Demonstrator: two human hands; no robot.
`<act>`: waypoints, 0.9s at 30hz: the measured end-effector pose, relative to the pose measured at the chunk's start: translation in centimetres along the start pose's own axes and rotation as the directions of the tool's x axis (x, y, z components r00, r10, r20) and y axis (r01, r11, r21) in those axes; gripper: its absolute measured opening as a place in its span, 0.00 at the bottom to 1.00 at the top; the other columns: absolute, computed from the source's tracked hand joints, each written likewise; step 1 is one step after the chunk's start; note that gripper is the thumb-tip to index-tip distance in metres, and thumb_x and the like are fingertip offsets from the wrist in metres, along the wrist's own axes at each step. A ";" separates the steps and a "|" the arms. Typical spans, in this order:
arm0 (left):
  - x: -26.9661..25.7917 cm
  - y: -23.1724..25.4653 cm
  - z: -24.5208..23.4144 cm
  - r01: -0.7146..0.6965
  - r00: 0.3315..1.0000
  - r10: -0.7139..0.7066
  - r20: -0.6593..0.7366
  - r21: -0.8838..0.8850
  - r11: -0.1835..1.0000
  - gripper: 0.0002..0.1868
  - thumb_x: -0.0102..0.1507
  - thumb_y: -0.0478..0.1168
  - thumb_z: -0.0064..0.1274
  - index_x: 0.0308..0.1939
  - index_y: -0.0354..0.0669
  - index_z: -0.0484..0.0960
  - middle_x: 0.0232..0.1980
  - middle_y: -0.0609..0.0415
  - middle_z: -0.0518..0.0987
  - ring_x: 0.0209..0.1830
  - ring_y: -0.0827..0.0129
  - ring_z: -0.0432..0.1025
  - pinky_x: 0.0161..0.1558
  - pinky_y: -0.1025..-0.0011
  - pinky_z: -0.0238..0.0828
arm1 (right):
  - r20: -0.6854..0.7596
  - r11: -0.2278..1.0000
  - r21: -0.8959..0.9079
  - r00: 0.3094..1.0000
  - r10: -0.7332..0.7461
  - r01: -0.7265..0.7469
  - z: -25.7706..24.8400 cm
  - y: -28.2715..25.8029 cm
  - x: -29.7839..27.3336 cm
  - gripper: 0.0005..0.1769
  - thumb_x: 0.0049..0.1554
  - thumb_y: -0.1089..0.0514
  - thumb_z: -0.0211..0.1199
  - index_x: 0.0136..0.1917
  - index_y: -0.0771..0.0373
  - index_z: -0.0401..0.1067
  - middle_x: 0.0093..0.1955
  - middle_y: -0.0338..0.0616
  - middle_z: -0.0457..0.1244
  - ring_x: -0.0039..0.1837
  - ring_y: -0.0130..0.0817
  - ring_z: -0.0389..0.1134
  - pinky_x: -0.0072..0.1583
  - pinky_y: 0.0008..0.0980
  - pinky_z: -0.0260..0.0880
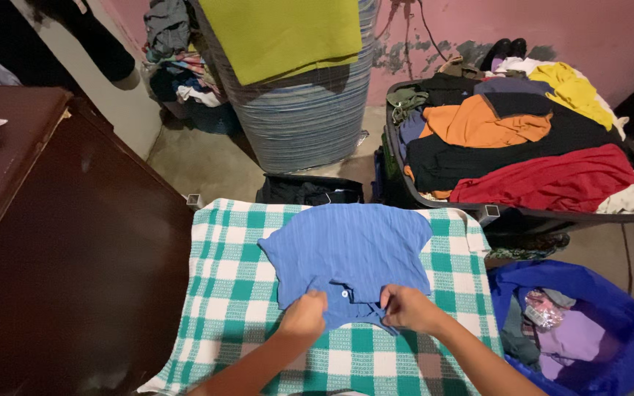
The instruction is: The person picks up clothing items from a basket, folds each item by hand on a table, and stacks them on top of a dresser.
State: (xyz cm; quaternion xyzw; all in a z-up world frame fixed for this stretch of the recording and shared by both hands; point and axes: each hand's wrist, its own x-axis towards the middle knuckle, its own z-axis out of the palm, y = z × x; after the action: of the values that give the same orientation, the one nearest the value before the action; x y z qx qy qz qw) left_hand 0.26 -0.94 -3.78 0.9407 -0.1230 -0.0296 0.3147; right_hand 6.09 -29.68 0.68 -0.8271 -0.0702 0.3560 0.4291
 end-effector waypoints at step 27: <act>11.3 -15.2 -8.8 0.441 0.896 -0.443 0.007 -0.107 0.891 0.18 0.52 0.45 0.69 0.44 0.45 0.86 0.43 0.50 0.85 0.45 0.58 0.81 0.49 0.63 0.77 | 0.031 0.760 -0.502 0.887 -0.461 0.412 13.2 -14.5 3.3 0.29 0.56 0.48 0.65 0.71 0.41 0.70 0.56 0.55 0.57 0.52 0.56 0.65 0.53 0.50 0.68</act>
State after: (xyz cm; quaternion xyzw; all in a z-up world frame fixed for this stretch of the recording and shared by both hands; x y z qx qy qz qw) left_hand 15.58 13.08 -5.61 0.9262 0.0987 -0.0986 0.3504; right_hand 2.72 -10.50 4.97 -0.8855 -0.3293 0.1766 0.2764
